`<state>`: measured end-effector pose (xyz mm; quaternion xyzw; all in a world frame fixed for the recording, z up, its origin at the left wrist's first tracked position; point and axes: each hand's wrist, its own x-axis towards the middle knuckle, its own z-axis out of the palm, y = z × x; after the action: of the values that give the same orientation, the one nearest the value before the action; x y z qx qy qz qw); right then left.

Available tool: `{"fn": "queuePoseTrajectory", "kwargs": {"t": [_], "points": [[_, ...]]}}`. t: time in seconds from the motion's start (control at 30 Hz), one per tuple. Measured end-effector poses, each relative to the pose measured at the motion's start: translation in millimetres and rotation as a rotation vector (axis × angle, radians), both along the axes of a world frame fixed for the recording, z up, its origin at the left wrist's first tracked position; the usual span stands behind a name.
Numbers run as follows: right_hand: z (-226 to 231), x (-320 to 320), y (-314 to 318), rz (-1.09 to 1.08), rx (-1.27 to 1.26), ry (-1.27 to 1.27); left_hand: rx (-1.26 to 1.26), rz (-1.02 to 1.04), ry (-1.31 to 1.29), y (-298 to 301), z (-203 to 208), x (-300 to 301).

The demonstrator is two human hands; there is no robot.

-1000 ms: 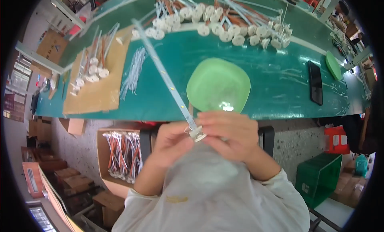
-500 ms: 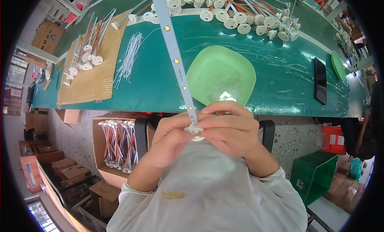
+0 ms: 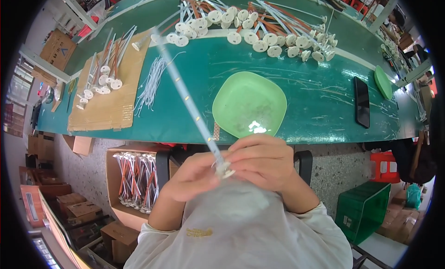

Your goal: Assembling long LED light strips by attaching them to circular plastic bases and adding electrical connectors.

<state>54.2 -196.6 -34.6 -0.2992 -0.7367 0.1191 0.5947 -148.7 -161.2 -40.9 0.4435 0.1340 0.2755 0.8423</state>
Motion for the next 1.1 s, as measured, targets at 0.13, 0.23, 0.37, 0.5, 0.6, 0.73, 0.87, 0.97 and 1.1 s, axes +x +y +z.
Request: {"fn": "queuePoseTrajectory", "kwargs": {"t": [0.13, 0.23, 0.37, 0.5, 0.6, 0.73, 0.87, 0.97, 1.1], "points": [[17, 0, 6, 0.122, -0.054, -0.027, 0.428, 0.024, 0.0, 5, 5, -11], [42, 24, 13, -0.019, -0.267, -0.251, 0.297, 0.297, 0.057, 0, 8, -9], [44, 66, 50, -0.095, -0.369, -0.574, 0.284, 0.491, 0.056, 6, -15, -21], [46, 75, 72, -0.034, -0.664, -1.018, 0.266, 0.503, 0.083, 6, -16, -20], [50, 74, 82, 0.016, -0.828, -0.993, 0.29, 0.52, 0.116, 7, -13, -15], [50, 85, 82, -0.001, -0.762, -0.749, 0.216, 0.49, 0.061, 10, -18, -20], [43, 93, 79, -0.049, -0.763, -0.515, 0.247, 0.499, 0.068, 14, -22, -19], [49, 94, 77, -0.054, -0.847, -0.436, 0.263, 0.516, 0.09, 13, -22, -17], [47, 93, 73, -0.1, -0.878, -0.255, 0.261, 0.529, 0.076, 12, -23, -17]]}}
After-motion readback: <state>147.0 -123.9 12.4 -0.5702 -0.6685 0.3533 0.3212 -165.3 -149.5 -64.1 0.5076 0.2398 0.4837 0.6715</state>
